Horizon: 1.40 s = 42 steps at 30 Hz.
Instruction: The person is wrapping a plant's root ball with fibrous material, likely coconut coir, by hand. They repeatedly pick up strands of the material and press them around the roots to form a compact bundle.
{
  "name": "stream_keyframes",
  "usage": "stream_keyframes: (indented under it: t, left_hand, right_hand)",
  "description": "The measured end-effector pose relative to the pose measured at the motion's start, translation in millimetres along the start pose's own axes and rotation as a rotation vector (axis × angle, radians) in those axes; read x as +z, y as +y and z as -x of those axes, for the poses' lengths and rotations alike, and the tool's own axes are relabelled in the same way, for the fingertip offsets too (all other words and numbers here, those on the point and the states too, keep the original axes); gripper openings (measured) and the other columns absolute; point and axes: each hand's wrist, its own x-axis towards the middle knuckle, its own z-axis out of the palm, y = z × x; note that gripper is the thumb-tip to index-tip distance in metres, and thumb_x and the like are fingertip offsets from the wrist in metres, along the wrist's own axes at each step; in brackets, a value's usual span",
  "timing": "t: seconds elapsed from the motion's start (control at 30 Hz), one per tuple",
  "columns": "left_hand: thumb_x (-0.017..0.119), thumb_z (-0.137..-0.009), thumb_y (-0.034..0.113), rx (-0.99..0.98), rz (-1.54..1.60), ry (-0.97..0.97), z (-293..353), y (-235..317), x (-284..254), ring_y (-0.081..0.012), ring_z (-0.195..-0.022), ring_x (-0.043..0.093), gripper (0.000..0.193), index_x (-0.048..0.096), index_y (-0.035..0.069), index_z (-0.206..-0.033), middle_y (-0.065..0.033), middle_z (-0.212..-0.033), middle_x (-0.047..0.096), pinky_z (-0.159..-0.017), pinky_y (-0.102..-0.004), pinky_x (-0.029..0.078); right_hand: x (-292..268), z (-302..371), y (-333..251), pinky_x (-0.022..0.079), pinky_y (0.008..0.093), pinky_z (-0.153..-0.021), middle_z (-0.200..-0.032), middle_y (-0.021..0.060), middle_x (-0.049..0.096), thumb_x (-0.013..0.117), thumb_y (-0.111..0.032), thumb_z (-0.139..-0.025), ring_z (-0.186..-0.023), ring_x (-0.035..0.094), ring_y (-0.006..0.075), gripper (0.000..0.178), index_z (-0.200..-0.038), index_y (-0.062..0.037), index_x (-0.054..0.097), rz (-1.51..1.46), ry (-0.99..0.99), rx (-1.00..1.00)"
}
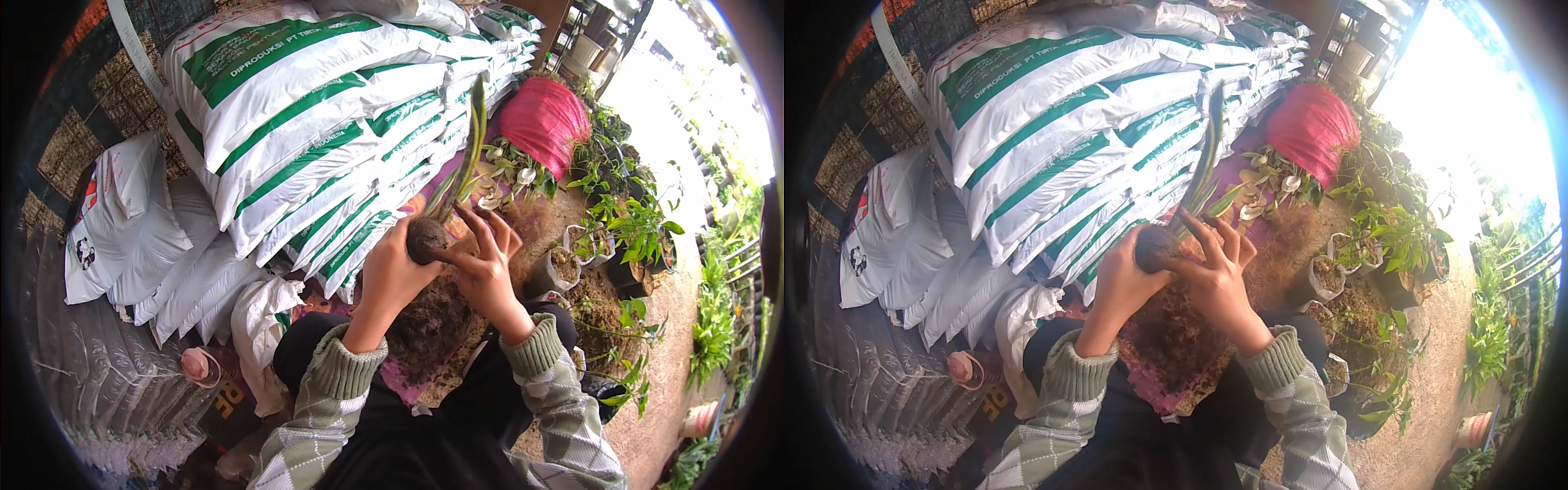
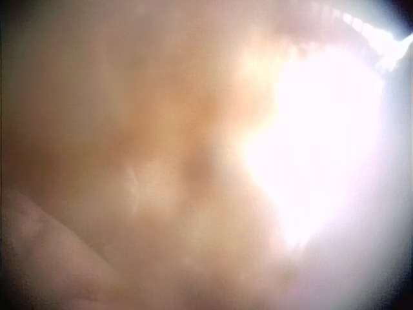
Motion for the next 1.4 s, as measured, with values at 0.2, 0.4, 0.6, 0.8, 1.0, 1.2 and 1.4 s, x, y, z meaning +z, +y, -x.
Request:
stream_keyframes:
  t: [0.2, 0.4, 0.6, 0.8, 1.0, 1.2, 1.4]
  left_hand:
    - [0.082, -0.068, 0.019, -0.097, 0.552, -0.219, -3.2, -6.1, 8.1, -0.0245, -0.098, 0.064, 0.068, 0.051, -0.001, -0.124, -0.0138, -0.107, 0.065, -0.085, -0.0338, 0.051]
    - [0.08, -0.072, 0.01, -0.165, 0.93, -0.376, 0.1, 3.8, 6.9, -0.0131, -0.1, 0.058, 0.063, 0.049, -0.001, -0.126, -0.0054, -0.113, 0.061, -0.088, -0.0291, 0.048]
    - [0.08, -0.071, 0.008, -0.195, 0.753, -0.312, -0.7, -2.4, 1.7, -0.0129, -0.1, 0.058, 0.06, 0.05, -0.001, -0.123, -0.0067, -0.111, 0.061, -0.089, -0.0285, 0.047]
    - [0.078, -0.073, 0.004, -0.182, 0.723, -0.269, 0.1, 2.1, -2.9, -0.0142, -0.102, 0.058, 0.058, 0.05, -0.001, -0.123, -0.0071, -0.111, 0.06, -0.09, -0.029, 0.047]
    - [0.079, -0.071, 0.007, -0.166, 0.752, -0.185, -0.3, 1.0, -0.9, -0.0124, -0.094, 0.061, 0.055, 0.052, -0.002, -0.117, -0.0074, -0.104, 0.064, -0.086, -0.0278, 0.049]
    - [0.078, -0.072, 0.005, -0.196, 0.86, -0.167, -1.3, 6.2, -3.4, -0.0116, -0.094, 0.061, 0.051, 0.051, -0.001, -0.115, -0.0066, -0.104, 0.063, -0.084, -0.0269, 0.049]
    - [0.078, -0.073, 0.004, -0.196, 0.891, -0.15, -1.8, 5.0, -3.7, -0.011, -0.091, 0.06, 0.05, 0.051, 0.0, -0.115, -0.0052, -0.102, 0.062, -0.082, -0.0262, 0.048]
  right_hand:
    - [-8.9, -6.3, 7.7, 0.027, 0.0432, -0.1, -0.135, 0.0091, 0.049, 0.06, 0.002, -0.065, -0.12, 0.043, 0.0314, 0.045, -0.1, -0.0233, 0.073, -0.059, 0.045, 0.045]
    - [-27.5, -6.1, 13.4, 0.027, 0.0437, -0.101, -0.132, 0.0089, 0.052, 0.058, 0.004, -0.065, -0.12, 0.042, 0.0331, 0.04, -0.09, -0.0216, 0.075, -0.073, 0.061, 0.018]
    - [-26.4, -4.5, 11.7, 0.025, 0.0454, -0.102, -0.137, 0.0075, 0.048, 0.059, 0.004, -0.066, -0.125, 0.038, 0.0354, 0.043, -0.092, -0.0255, 0.076, 0.013, 0.017, 0.039]
    - [-24.4, -4.7, 13.1, 0.025, 0.0449, -0.101, -0.136, 0.0076, 0.049, 0.063, -0.001, -0.071, -0.122, 0.04, 0.035, 0.033, -0.091, -0.0245, 0.075, -0.023, -0.029, 0.01]
    - [-25.1, -5.5, 9.5, 0.027, 0.0445, -0.1, -0.132, 0.0045, 0.052, 0.061, 0.003, -0.066, -0.119, 0.044, 0.0327, 0.038, -0.09, -0.0235, 0.075, -0.088, 0.042, 0.036]
    - [-23.2, -7.6, 8.6, 0.029, 0.0438, -0.1, -0.132, 0.0059, 0.052, 0.054, 0.008, -0.062, -0.12, 0.044, 0.032, 0.049, -0.097, -0.021, 0.074, -0.119, -0.021, 0.105]
    - [-21.1, -6.2, 7.7, 0.029, 0.043, -0.1, -0.132, 0.0078, 0.051, 0.05, 0.011, -0.061, -0.121, 0.043, 0.0314, 0.054, -0.103, -0.0173, 0.07, -0.18, -0.06, 0.125]
